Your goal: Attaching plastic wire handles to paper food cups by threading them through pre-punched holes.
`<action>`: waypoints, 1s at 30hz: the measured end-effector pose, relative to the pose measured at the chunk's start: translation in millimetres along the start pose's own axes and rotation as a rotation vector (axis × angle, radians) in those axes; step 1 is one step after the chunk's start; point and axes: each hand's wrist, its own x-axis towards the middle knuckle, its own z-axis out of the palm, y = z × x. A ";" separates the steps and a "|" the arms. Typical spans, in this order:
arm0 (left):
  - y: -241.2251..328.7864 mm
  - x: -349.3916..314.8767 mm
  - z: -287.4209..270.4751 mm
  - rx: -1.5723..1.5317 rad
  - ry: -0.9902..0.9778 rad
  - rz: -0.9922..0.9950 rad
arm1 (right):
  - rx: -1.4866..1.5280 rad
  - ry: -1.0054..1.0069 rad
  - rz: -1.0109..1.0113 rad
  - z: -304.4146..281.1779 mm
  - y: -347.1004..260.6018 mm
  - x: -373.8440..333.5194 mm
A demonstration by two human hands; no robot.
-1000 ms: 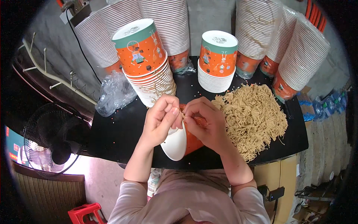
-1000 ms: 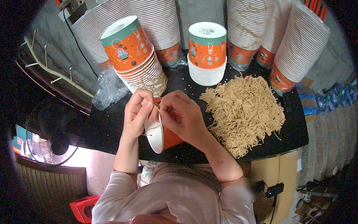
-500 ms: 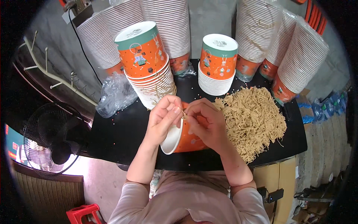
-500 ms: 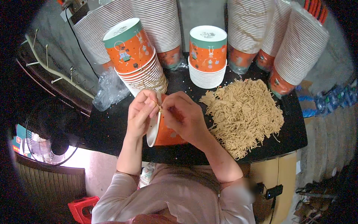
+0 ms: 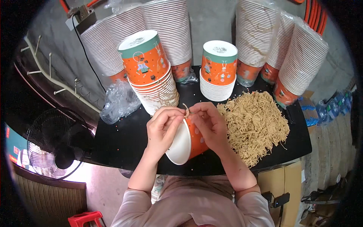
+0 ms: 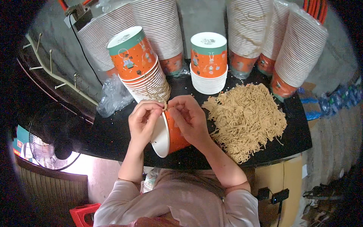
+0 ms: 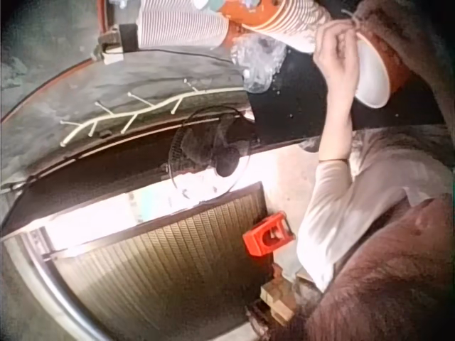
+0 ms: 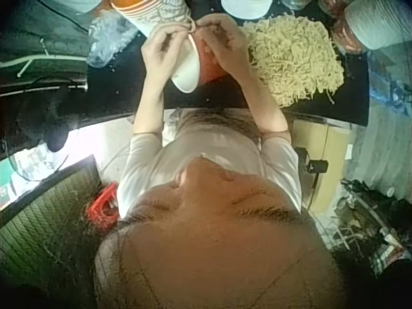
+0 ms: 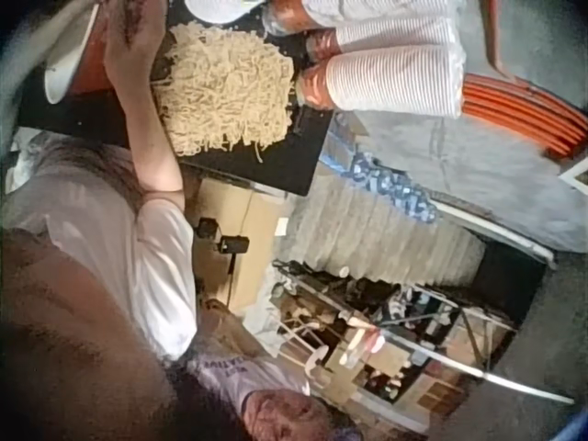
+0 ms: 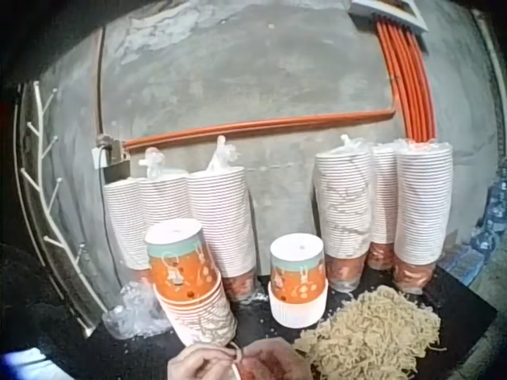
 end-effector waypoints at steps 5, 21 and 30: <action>9.4 3.2 -7.5 -0.075 0.029 -0.071 | -0.009 0.010 -0.143 4.0 10.9 2.2; 58.3 37.6 -43.1 -0.122 -0.217 -0.182 | -0.411 -0.079 -0.383 2.8 -20.9 4.0; 53.8 43.2 -35.7 -0.419 -0.168 -0.187 | -0.477 -0.065 -0.424 5.1 -23.1 6.7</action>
